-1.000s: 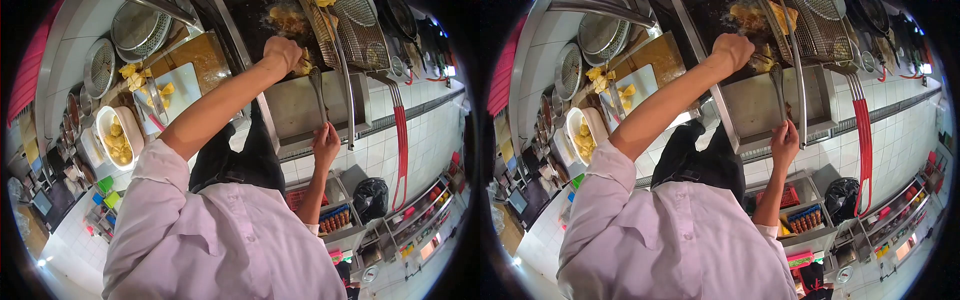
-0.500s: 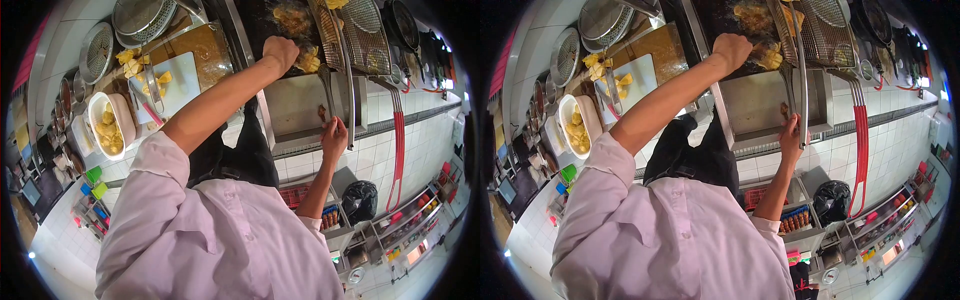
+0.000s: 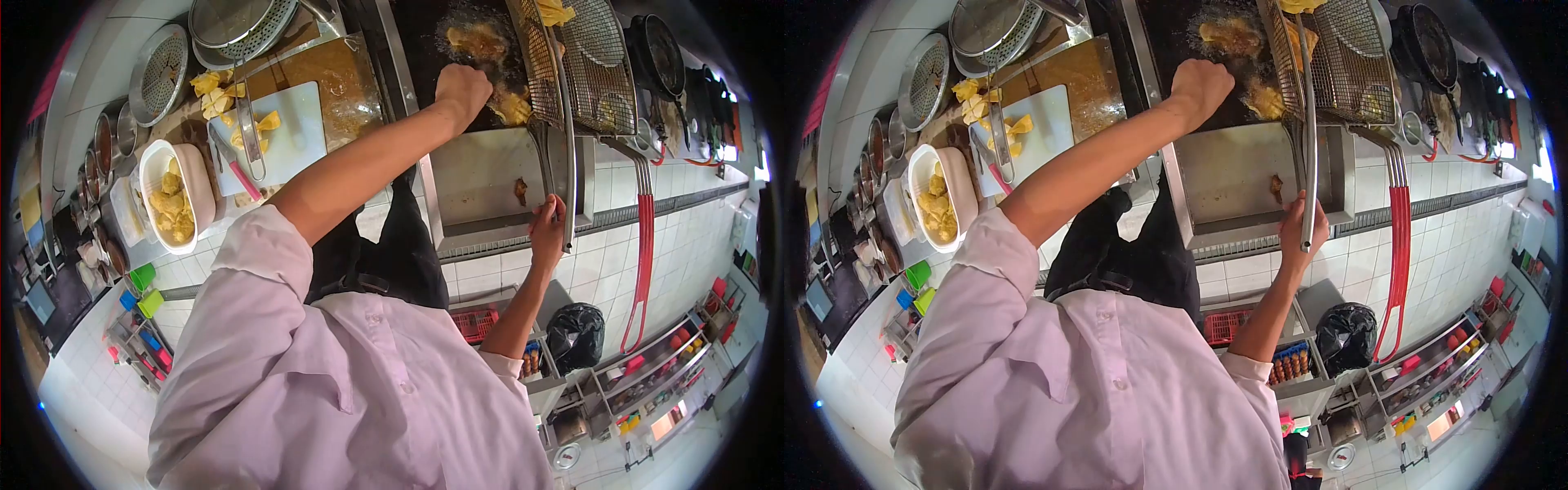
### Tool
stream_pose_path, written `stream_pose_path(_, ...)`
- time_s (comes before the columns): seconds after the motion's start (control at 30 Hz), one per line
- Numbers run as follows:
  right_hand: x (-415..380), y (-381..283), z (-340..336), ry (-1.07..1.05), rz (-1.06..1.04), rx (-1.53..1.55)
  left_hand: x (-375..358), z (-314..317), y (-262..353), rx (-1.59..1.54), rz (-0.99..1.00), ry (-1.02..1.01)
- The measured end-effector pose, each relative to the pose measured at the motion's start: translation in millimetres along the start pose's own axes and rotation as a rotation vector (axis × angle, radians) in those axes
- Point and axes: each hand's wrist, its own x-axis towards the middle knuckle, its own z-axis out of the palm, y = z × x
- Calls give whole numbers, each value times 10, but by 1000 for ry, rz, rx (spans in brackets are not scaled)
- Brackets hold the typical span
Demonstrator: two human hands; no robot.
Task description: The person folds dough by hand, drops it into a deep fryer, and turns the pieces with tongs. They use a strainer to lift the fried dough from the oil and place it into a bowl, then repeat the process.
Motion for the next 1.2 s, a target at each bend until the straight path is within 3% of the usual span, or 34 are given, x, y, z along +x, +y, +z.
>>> stream_pose_path(0.3,-1,-65,-19,-13,14,-67,146,119,69,-24,29,54)
stream_pose_path(0.5,81,-183,-43,14,-123,-181,12,-78,7,28,32,-25)
stream_pose_path(0.67,145,-344,20,67,-47,-224,-180,-103,-160,-41,-13,-16)
stream_pose_path(0.8,36,-384,112,92,-45,-253,-508,-110,-331,-178,-66,166)
stream_pose_path(0.93,-252,-529,373,-16,52,-42,-895,-349,-477,-310,-167,158)
stream_pose_path(1.07,-235,-582,692,-73,-4,-148,-1307,-507,-520,-402,-297,116)
stream_pose_path(1.17,16,-564,887,-65,-345,-339,-1606,-435,-558,-473,-359,200)
stream_pose_path(1.2,37,-791,918,-108,-241,-400,-1697,-449,-572,-522,-402,171)
